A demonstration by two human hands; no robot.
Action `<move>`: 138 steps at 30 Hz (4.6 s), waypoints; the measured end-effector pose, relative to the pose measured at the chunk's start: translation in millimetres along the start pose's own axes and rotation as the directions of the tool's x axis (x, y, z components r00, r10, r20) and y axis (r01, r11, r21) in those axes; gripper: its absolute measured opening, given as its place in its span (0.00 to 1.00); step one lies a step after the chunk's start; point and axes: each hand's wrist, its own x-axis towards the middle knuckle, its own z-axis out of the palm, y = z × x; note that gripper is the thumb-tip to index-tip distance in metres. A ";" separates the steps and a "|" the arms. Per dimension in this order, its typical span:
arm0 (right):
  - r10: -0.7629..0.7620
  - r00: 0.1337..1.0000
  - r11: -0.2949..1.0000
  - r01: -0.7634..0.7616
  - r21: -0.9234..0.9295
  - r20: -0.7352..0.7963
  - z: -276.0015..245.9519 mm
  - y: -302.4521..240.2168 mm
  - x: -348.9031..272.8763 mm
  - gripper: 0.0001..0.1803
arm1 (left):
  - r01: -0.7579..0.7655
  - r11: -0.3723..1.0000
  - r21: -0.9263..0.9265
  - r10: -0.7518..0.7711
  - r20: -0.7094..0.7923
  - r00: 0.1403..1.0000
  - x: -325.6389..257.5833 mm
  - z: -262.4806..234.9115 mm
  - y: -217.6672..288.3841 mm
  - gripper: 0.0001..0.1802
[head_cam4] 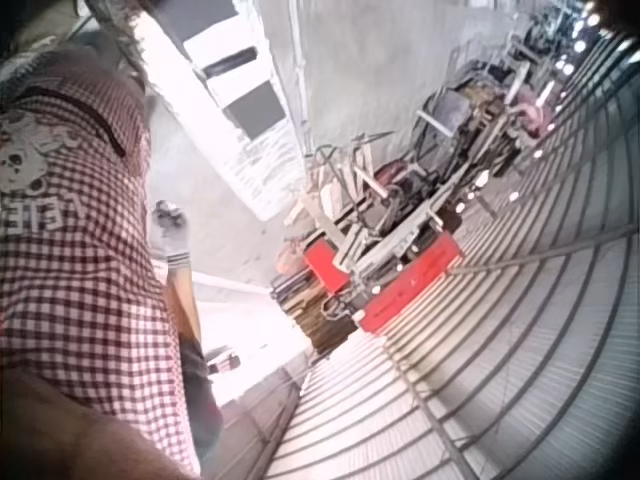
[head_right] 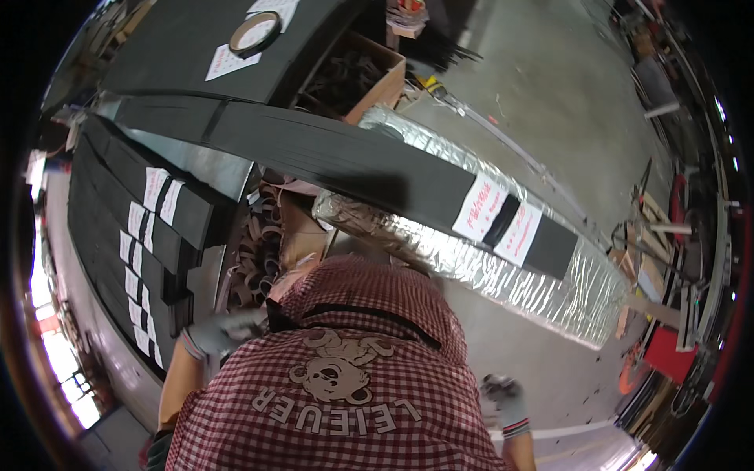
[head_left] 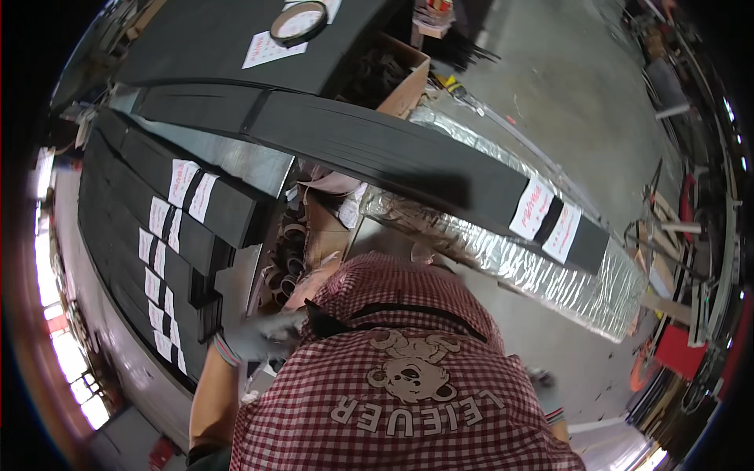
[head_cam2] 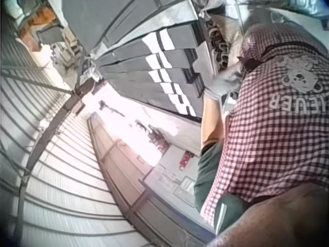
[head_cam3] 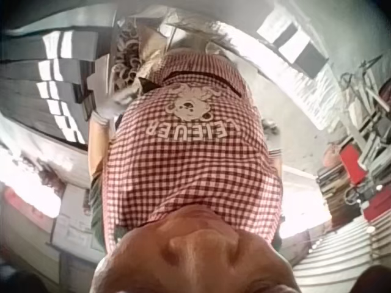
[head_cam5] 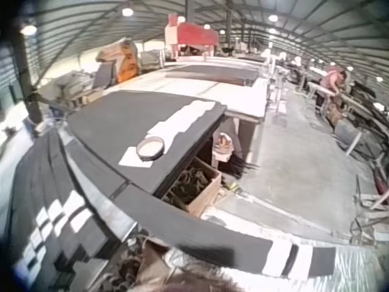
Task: Taping identification labels onto stacks of dark grey rectangular parts on a factory floor.
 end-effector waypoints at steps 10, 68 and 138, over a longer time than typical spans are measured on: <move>-0.584 0.772 0.661 0.631 -0.405 0.250 51.3 -483.7 81.7 0.26 | -0.344 0.709 0.616 0.592 -0.256 0.764 162.8 64.0 95.5 0.11; -0.860 0.178 -0.110 0.850 -0.515 0.478 199.8 -571.3 130.6 0.30 | 0.344 0.218 0.913 0.189 -0.386 0.903 102.0 -177.4 162.1 0.31; -0.744 0.477 0.492 0.865 -0.099 0.467 65.6 -581.0 165.8 0.19 | -0.381 0.641 0.667 0.568 -0.079 0.819 237.7 -18.8 214.4 0.14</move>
